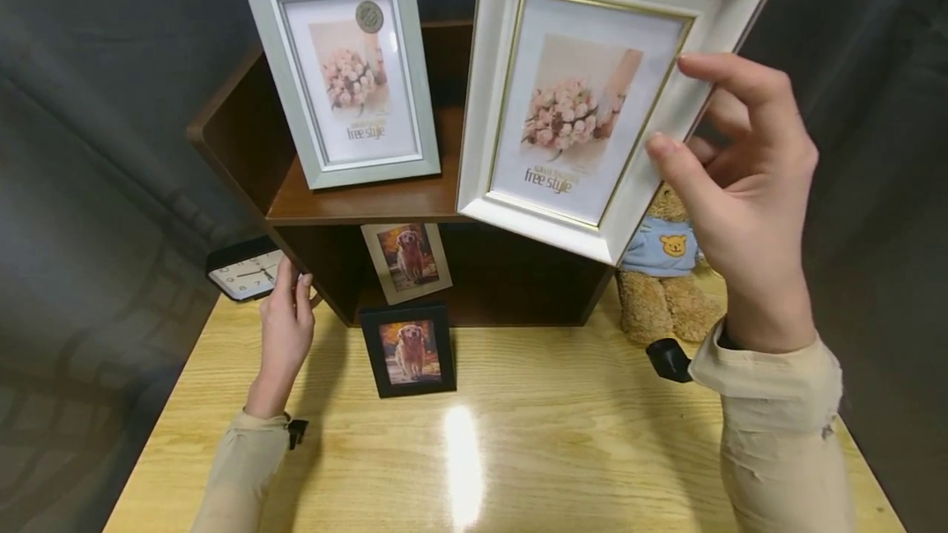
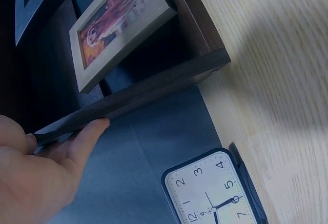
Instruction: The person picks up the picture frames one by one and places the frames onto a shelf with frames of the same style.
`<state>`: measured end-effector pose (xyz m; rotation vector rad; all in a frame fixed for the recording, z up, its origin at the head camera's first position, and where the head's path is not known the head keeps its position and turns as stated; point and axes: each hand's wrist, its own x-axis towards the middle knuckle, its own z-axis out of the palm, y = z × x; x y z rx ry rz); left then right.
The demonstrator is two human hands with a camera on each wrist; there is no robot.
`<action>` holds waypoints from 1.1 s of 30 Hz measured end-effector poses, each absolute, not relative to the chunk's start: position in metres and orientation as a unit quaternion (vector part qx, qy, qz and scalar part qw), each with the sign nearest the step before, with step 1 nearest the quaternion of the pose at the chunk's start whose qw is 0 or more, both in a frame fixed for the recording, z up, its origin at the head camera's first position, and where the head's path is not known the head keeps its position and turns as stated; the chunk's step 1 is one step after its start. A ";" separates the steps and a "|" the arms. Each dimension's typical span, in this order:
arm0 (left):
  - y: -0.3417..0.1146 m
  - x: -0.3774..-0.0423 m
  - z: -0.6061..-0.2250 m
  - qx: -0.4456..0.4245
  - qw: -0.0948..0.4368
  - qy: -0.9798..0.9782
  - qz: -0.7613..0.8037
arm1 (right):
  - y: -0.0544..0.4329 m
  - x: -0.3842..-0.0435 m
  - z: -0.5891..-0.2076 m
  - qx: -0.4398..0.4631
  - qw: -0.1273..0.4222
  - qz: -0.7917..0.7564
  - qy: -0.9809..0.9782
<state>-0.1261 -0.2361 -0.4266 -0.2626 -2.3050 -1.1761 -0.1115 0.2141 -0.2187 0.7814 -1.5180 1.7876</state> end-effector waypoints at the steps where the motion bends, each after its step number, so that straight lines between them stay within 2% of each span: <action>1: -0.237 -0.126 -0.426 -0.102 0.267 -0.854 -0.436 | 0.212 -0.108 -0.218 0.295 0.335 0.676 -0.586; 3: -0.240 -0.126 -0.424 -0.112 0.266 -0.852 -0.437 | 0.207 -0.102 -0.216 0.289 0.350 0.656 -0.603; 13: -0.239 -0.126 -0.423 -0.113 0.263 -0.855 -0.432 | 0.191 -0.116 -0.208 0.265 0.358 0.632 -0.634; 22: -0.239 -0.125 -0.424 -0.110 0.271 -0.850 -0.438 | 0.180 -0.123 -0.199 0.235 0.391 0.512 -0.728; 33: -0.239 -0.125 -0.422 -0.107 0.272 -0.853 -0.433 | 0.168 -0.128 -0.198 0.203 0.391 0.502 -0.744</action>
